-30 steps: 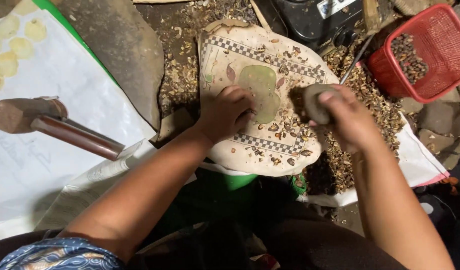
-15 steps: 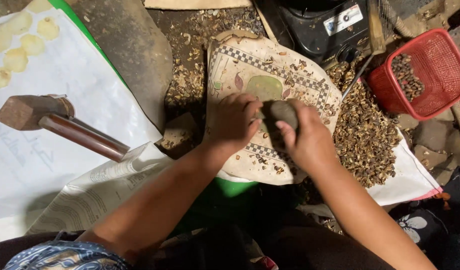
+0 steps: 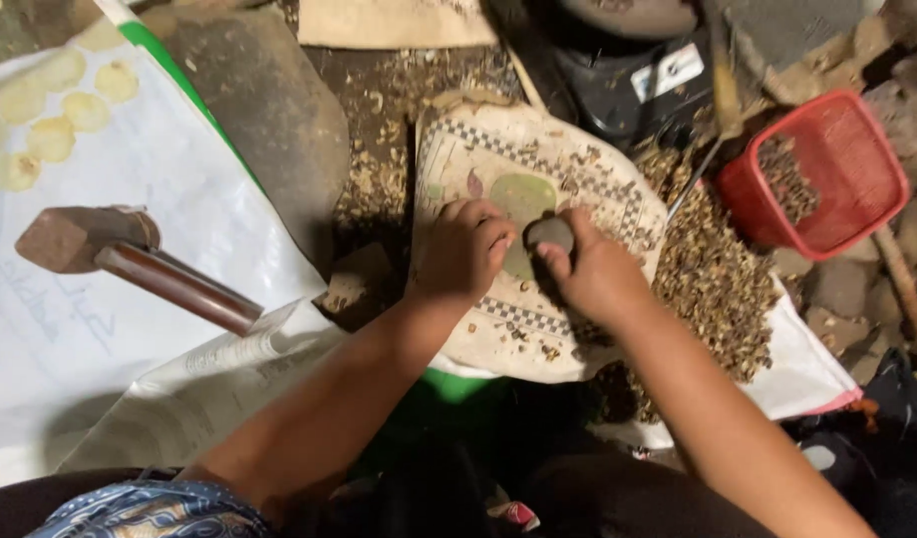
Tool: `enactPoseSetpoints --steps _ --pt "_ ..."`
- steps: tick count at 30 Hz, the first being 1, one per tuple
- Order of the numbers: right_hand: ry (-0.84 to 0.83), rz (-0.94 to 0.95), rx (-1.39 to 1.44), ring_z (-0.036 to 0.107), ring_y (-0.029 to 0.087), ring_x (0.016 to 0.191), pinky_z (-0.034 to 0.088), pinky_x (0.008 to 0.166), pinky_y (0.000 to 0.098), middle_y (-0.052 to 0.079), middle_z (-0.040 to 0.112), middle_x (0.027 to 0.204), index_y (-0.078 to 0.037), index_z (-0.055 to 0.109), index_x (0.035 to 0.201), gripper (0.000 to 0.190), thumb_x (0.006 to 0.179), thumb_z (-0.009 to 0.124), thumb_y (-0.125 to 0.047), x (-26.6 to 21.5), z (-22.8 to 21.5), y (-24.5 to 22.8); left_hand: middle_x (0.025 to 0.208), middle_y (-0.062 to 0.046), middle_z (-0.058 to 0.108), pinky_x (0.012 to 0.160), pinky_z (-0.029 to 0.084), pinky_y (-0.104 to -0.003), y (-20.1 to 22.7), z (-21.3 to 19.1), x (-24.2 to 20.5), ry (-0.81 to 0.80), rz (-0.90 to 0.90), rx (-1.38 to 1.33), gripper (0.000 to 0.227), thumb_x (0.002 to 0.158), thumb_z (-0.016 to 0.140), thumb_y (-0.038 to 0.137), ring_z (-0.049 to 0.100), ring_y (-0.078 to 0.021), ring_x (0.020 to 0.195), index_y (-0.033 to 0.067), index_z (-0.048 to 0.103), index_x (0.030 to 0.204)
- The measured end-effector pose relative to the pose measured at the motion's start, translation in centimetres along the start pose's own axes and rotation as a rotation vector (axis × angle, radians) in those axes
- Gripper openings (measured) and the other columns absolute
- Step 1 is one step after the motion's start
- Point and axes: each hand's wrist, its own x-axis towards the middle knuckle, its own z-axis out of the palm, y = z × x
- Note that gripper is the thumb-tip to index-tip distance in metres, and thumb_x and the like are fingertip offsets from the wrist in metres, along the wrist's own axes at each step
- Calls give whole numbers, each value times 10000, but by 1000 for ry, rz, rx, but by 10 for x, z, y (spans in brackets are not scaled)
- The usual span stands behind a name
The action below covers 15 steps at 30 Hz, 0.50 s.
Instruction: Cracking roasted nuts with a stone and flattening them into discs using a wooden mallet
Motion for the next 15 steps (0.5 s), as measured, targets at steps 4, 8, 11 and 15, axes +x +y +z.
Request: enactPoseSetpoints --steps 4,8,11,15 --pt "50 -30 -57 667 530 1079 527 923 620 301 667 1162 -230 436 1424 515 995 507 -506 -12 10 13 1064 44 604 842 536 -458 3 6 9 20 -34 -81 120 819 788 332 632 -307 1040 277 715 898" --pt "55 12 24 655 533 1101 521 940 625 286 668 1194 -271 426 1443 511 985 537 -469 -22 1 9 1043 19 616 828 533 -478 18 -7 4 -1 -13 -49 182 777 832 339 651 -319 1027 262 728 905" --pt "229 -136 3 654 560 1048 540 871 639 305 633 1194 -173 452 1443 523 1008 553 -444 -11 17 5 1072 -31 613 830 527 -485 6 -5 3 -1 22 -24 243 844 757 337 647 -338 1052 218 693 1046" --pt "117 -181 -131 679 521 1050 548 901 608 257 633 1190 -231 422 1475 533 1007 497 -477 -8 13 -5 936 -90 644 793 512 -506 3 -19 2 -83 14 -26 214 896 652 258 666 -374 913 147 725 1063"
